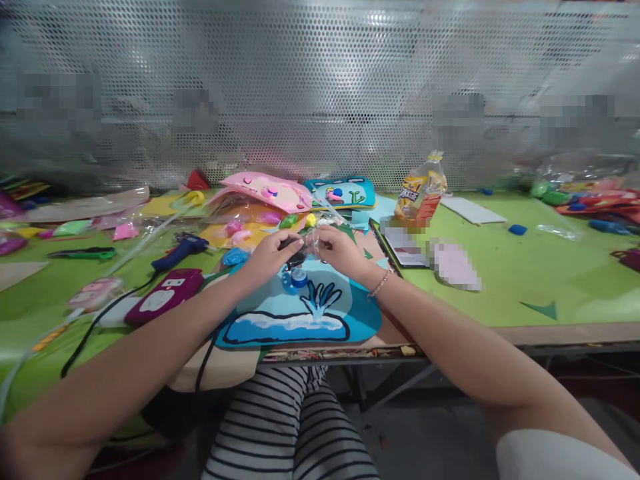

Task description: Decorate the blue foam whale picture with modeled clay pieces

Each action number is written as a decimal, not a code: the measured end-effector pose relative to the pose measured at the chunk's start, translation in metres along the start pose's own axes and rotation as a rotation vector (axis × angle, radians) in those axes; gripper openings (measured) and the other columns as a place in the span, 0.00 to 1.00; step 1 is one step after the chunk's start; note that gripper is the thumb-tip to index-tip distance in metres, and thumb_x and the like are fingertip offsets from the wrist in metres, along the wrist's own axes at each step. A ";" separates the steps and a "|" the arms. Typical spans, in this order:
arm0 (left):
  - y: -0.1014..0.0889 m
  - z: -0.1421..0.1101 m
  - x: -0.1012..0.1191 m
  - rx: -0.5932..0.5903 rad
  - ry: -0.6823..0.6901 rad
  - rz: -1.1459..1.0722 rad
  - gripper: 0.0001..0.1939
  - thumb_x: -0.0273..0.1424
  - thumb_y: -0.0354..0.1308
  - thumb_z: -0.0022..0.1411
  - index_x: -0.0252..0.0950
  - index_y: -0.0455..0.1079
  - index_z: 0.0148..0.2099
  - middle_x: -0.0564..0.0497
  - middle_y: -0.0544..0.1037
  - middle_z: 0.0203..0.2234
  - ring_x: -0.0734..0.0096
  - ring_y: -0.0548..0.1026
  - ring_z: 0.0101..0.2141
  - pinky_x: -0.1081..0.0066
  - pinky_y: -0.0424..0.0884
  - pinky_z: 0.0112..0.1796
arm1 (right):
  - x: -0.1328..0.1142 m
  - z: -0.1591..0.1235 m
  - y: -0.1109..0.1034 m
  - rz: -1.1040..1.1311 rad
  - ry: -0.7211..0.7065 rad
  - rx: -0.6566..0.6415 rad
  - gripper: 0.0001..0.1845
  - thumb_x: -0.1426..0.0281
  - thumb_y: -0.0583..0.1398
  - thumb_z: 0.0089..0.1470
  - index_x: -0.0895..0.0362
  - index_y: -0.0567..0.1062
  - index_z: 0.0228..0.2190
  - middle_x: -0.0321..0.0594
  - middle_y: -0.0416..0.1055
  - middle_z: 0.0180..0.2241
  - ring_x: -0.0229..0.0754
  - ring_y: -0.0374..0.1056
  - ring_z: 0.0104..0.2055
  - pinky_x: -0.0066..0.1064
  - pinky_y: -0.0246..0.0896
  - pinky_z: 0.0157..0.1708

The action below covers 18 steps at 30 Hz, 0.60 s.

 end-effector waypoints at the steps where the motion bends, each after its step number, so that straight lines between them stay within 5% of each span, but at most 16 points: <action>1: 0.001 -0.001 0.001 -0.009 0.008 0.004 0.10 0.37 0.54 0.61 0.34 0.69 0.36 0.49 0.77 0.31 0.70 0.74 0.34 0.70 0.69 0.38 | 0.000 0.000 0.002 -0.001 -0.015 -0.010 0.11 0.63 0.60 0.56 0.56 0.74 0.27 0.36 0.63 0.26 0.37 0.63 0.28 0.30 0.60 0.30; 5: 0.008 -0.003 0.002 -0.060 -0.005 -0.003 0.13 0.40 0.54 0.61 0.34 0.68 0.35 0.51 0.76 0.28 0.71 0.73 0.30 0.72 0.69 0.34 | -0.003 0.000 0.010 -0.024 -0.063 -0.082 0.10 0.68 0.59 0.56 0.57 0.70 0.24 0.36 0.63 0.26 0.37 0.63 0.29 0.30 0.60 0.31; 10: 0.006 -0.002 0.002 -0.052 -0.015 -0.046 0.13 0.40 0.54 0.61 0.35 0.68 0.35 0.52 0.75 0.27 0.72 0.73 0.28 0.72 0.69 0.32 | 0.005 -0.002 0.018 0.103 0.040 -0.183 0.11 0.64 0.54 0.59 0.55 0.64 0.28 0.33 0.62 0.26 0.33 0.63 0.25 0.28 0.62 0.26; 18: 0.000 0.000 -0.004 -0.005 -0.093 -0.125 0.08 0.35 0.55 0.61 0.34 0.68 0.36 0.53 0.72 0.26 0.77 0.70 0.24 0.76 0.67 0.25 | 0.013 -0.002 0.003 0.207 0.132 -0.006 0.11 0.61 0.57 0.58 0.55 0.64 0.30 0.34 0.65 0.28 0.33 0.64 0.25 0.30 0.64 0.26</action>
Point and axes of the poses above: each hand's wrist, its own z-axis towards the middle knuckle, its own y-axis out of the palm, x = y × z, the point moved 10 cm from there along z, towards the middle knuckle
